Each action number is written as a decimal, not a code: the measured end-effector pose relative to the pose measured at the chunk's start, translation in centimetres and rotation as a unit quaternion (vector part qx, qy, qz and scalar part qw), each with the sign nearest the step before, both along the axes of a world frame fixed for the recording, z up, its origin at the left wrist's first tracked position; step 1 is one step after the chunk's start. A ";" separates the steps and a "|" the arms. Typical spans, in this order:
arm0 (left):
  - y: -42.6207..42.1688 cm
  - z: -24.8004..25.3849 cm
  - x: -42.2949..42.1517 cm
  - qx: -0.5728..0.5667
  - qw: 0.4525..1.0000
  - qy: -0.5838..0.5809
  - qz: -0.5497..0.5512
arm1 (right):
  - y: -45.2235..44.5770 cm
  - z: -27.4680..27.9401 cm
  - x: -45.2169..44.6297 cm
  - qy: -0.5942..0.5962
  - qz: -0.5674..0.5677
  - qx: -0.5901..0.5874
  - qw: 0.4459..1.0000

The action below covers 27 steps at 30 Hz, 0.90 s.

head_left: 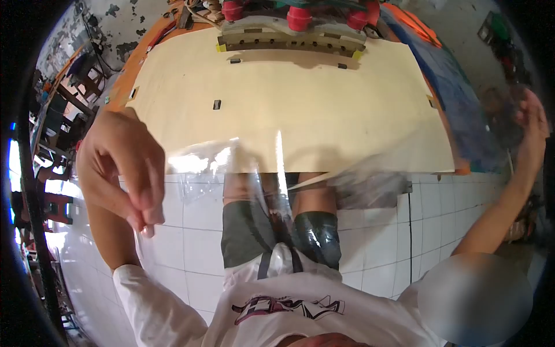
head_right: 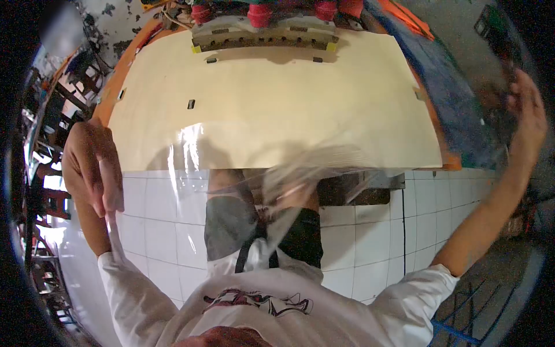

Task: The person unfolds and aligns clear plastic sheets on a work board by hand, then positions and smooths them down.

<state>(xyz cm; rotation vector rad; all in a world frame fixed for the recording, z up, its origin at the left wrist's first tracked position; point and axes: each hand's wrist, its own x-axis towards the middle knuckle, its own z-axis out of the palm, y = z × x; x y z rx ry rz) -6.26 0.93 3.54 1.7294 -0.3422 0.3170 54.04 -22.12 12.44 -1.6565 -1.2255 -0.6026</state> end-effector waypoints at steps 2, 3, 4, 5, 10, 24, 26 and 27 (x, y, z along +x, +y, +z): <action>-0.4 -0.1 0.7 -0.008 0.998 0.007 0.062 | -0.6 4.1 -4.4 -0.017 0.175 0.034 0.984; -0.7 -0.4 0.9 -0.015 0.993 0.004 0.119 | -1.9 5.8 -4.1 -0.051 0.125 0.032 0.990; -1.0 -0.4 1.6 -0.044 0.983 0.030 0.173 | -3.1 7.6 -3.5 -0.086 0.075 0.029 0.993; -1.4 -0.4 2.4 -0.076 0.970 0.055 0.226 | -4.5 10.5 -0.4 -0.089 0.075 0.029 0.993; -1.2 -3.8 7.1 -0.158 0.919 0.101 0.348 | -8.3 12.5 -0.4 -0.089 0.003 -0.053 0.995; -5.4 -7.3 13.1 -0.218 0.897 0.038 0.383 | -10.0 2.2 -10.5 -0.103 -0.096 -0.467 0.873; -6.4 -7.3 13.5 -0.226 0.898 0.074 0.371 | -5.2 1.8 -19.7 -0.189 -0.016 -0.651 0.735; -6.9 -7.5 13.6 -0.227 0.906 0.075 0.350 | -4.5 0.8 -21.1 -0.156 0.026 -0.656 0.738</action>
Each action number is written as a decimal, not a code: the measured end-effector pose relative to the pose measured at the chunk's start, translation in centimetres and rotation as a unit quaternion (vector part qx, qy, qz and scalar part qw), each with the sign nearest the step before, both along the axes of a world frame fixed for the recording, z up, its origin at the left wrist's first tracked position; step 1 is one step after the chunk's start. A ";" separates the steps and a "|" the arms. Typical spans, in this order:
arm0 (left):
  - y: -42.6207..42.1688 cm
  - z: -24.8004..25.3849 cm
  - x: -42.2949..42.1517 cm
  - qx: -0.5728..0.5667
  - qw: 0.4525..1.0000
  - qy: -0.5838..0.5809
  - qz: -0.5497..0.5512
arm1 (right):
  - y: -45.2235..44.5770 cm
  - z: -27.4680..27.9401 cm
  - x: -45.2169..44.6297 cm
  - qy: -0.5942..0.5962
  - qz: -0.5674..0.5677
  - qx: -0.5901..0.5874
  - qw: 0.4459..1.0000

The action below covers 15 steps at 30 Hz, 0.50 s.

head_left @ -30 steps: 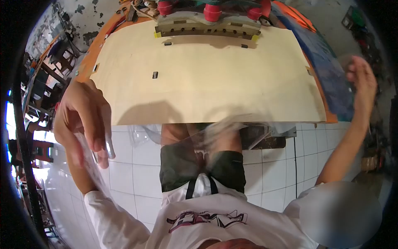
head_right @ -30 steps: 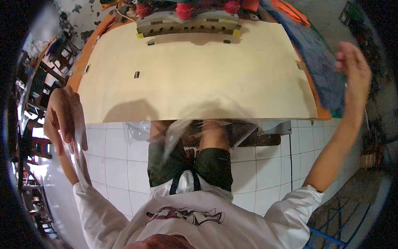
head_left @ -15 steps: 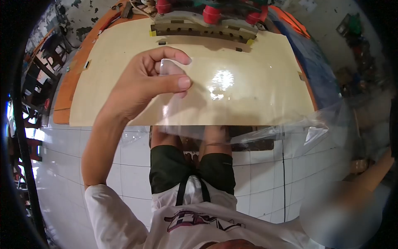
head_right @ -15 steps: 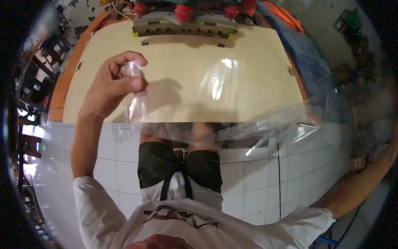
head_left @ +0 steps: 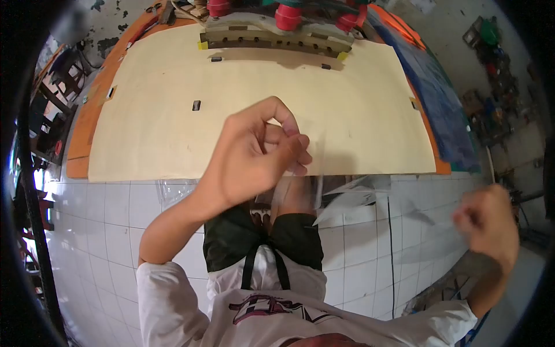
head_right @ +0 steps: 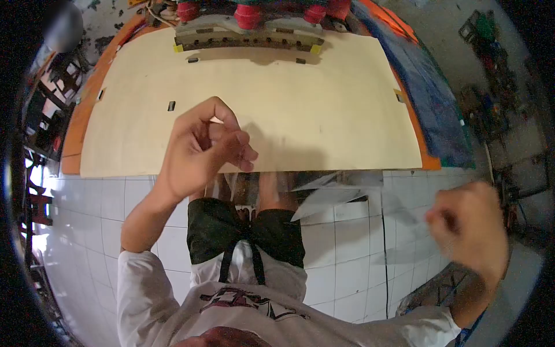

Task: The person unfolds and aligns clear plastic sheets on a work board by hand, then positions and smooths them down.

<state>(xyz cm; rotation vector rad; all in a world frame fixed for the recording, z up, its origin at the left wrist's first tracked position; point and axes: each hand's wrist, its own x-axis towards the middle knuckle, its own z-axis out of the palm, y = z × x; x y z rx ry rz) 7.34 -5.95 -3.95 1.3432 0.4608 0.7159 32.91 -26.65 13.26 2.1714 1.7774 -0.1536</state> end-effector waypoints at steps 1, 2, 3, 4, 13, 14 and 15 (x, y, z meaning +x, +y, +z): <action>-0.5 -0.3 0.1 -0.001 1.000 -0.004 -0.023 | 0.4 -1.3 -0.8 0.053 0.008 -0.009 0.999; -0.9 -0.9 0.3 0.010 0.999 -0.018 -0.036 | 0.8 -2.5 -1.3 0.055 0.004 -0.009 0.998; -1.5 -0.9 0.5 0.009 0.999 -0.017 -0.039 | 1.3 -3.6 -1.6 0.171 0.007 -0.058 0.984; -2.1 -1.0 0.7 0.002 0.999 -0.007 -0.045 | 1.7 -4.7 -2.0 0.283 0.010 -0.107 0.953; -5.5 -0.3 1.6 0.203 0.973 0.073 -0.082 | 7.0 -11.5 -6.5 0.679 -0.265 0.011 0.684; -5.5 -0.2 1.4 0.200 0.971 0.112 -0.060 | 7.3 -11.5 -6.7 0.681 -0.264 0.015 0.683; -5.4 -0.4 1.4 0.203 0.971 0.113 -0.060 | 7.6 -11.6 -6.9 0.693 -0.255 0.009 0.674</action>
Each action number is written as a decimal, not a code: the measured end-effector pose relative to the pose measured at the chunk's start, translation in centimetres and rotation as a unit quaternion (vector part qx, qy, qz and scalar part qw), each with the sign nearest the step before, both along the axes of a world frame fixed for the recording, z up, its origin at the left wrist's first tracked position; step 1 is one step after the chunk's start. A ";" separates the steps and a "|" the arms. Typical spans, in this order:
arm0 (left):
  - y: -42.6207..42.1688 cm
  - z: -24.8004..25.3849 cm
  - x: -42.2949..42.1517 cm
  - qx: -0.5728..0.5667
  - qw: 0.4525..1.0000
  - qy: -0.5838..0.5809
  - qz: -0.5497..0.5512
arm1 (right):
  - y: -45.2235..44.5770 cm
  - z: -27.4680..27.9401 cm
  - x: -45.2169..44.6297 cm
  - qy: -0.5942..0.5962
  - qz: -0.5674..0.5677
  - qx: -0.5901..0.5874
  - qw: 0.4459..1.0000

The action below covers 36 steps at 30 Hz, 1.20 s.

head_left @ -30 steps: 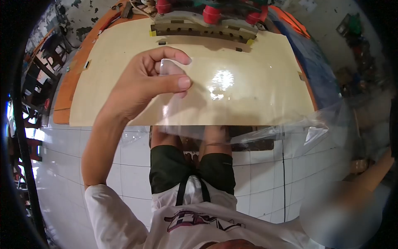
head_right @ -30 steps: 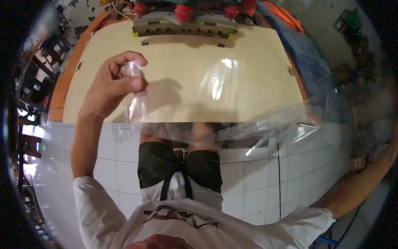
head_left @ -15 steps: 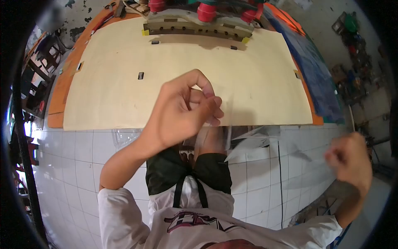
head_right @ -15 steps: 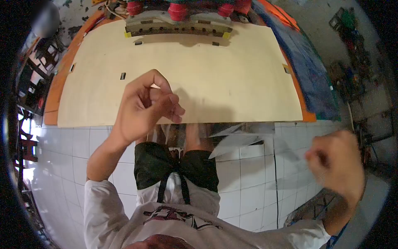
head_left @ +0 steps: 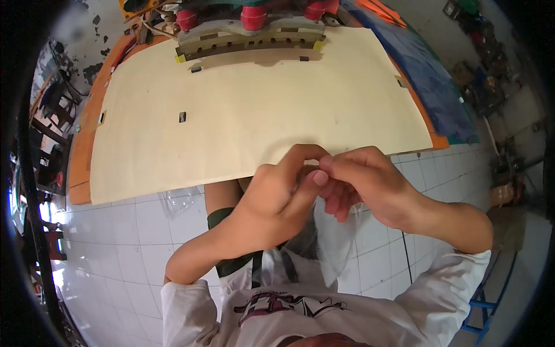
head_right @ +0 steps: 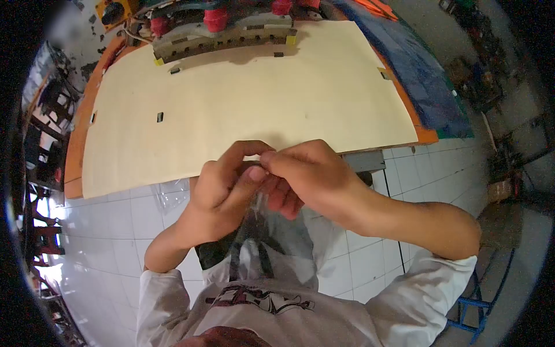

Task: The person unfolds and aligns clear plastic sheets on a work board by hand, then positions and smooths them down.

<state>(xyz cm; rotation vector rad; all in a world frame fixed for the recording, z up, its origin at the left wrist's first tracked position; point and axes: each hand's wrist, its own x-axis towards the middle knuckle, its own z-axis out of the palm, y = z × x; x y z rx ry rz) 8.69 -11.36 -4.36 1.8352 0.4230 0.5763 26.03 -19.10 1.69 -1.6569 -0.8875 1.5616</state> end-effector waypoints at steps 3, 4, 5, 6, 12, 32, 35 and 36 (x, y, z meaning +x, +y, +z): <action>0.4 0.0 -0.9 0.006 0.994 -0.111 -0.020 | 0.5 -0.2 -1.0 0.009 -0.004 0.039 0.999; 0.5 0.5 -1.3 0.007 0.994 -0.108 -0.018 | 0.6 -0.2 -1.3 -0.001 -0.018 0.068 0.998; 0.5 0.9 -1.6 0.005 0.997 -0.071 -0.006 | 0.7 0.2 -1.3 0.002 -0.015 0.068 0.998; 0.6 1.1 -1.8 0.002 0.999 -0.034 0.008 | 1.0 0.9 -1.1 -0.034 0.024 0.091 0.995; 2.5 -0.2 -3.9 -0.100 0.994 -0.036 0.011 | 1.9 -1.6 1.7 -0.357 0.103 0.425 0.826; -1.1 4.2 -8.7 0.094 0.975 0.006 0.199 | 1.9 -8.4 2.3 -0.240 0.084 0.472 0.844; -1.8 4.3 -8.7 0.208 0.957 -0.003 0.200 | 1.3 -8.9 2.7 -0.250 0.069 0.491 0.832; -1.7 4.0 -8.7 0.208 0.958 -0.003 0.200 | 1.0 -9.1 2.8 -0.268 0.055 0.507 0.817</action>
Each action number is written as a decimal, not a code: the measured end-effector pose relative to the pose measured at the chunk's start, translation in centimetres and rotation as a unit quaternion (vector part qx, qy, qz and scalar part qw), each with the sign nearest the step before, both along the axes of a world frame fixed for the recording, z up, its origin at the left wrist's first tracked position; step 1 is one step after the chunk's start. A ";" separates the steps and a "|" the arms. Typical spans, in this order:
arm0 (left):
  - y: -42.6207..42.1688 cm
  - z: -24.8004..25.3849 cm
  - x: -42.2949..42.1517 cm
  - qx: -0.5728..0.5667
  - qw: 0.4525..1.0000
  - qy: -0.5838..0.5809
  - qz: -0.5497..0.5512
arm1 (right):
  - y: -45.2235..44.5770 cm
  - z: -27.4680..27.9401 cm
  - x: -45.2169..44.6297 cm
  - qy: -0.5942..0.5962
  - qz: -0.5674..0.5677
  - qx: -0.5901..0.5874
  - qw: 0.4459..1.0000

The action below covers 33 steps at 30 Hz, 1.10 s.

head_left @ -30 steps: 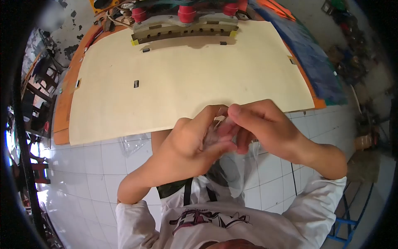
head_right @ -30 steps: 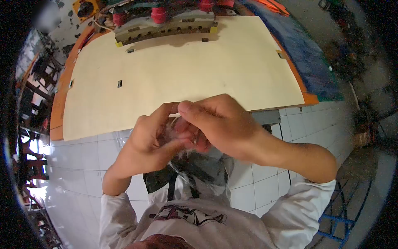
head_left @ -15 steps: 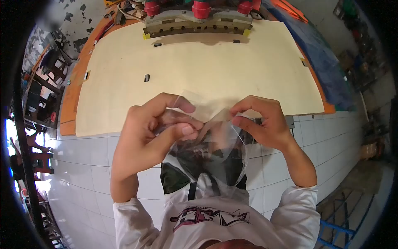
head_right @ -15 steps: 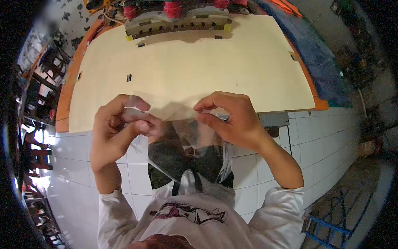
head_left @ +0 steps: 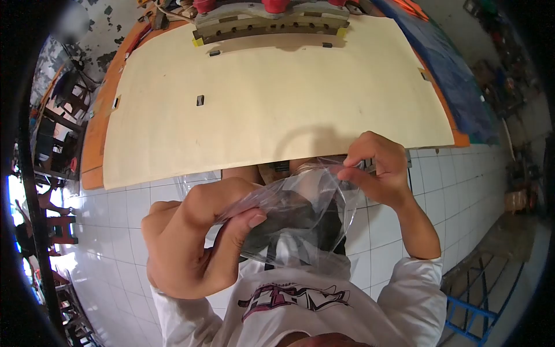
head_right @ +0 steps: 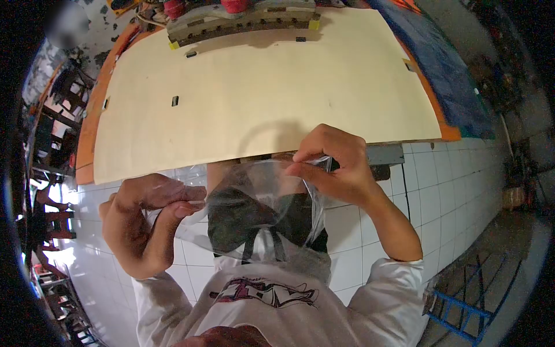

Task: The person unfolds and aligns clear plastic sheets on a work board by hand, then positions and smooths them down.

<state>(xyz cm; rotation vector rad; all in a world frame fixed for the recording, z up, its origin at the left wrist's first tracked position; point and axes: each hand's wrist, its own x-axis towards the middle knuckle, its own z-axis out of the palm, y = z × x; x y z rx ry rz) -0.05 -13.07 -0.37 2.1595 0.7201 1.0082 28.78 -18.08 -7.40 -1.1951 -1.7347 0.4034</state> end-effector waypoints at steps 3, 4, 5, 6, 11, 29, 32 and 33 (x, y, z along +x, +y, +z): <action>0.1 -1.1 -0.1 0.074 0.996 -0.043 0.007 | -1.2 -1.2 0.5 0.008 -0.038 0.020 0.999; 0.0 -1.2 0.0 0.070 0.996 -0.046 0.020 | -1.7 -1.4 0.6 0.007 -0.040 0.020 0.999; -0.1 -1.2 0.1 0.067 0.996 -0.048 0.033 | -2.2 -1.6 0.7 0.005 -0.061 0.006 0.998; -0.2 -1.1 0.2 0.066 0.996 -0.049 0.031 | -2.6 -1.6 0.8 0.002 -0.082 -0.007 0.997; -1.0 0.3 0.6 0.086 0.994 -0.062 0.002 | -3.3 -0.7 1.2 -0.122 -0.076 -0.020 0.989; 4.4 -3.5 -1.3 -0.243 0.955 -0.172 -0.003 | -5.1 0.6 5.9 0.038 0.016 -0.122 0.992; 6.4 -5.9 -1.1 -0.310 0.931 -0.175 -0.076 | -5.3 1.2 5.8 0.086 0.017 -0.091 0.992; 6.6 -6.5 -0.8 -0.324 0.925 -0.181 -0.076 | -5.3 1.4 6.0 0.091 0.008 -0.095 0.991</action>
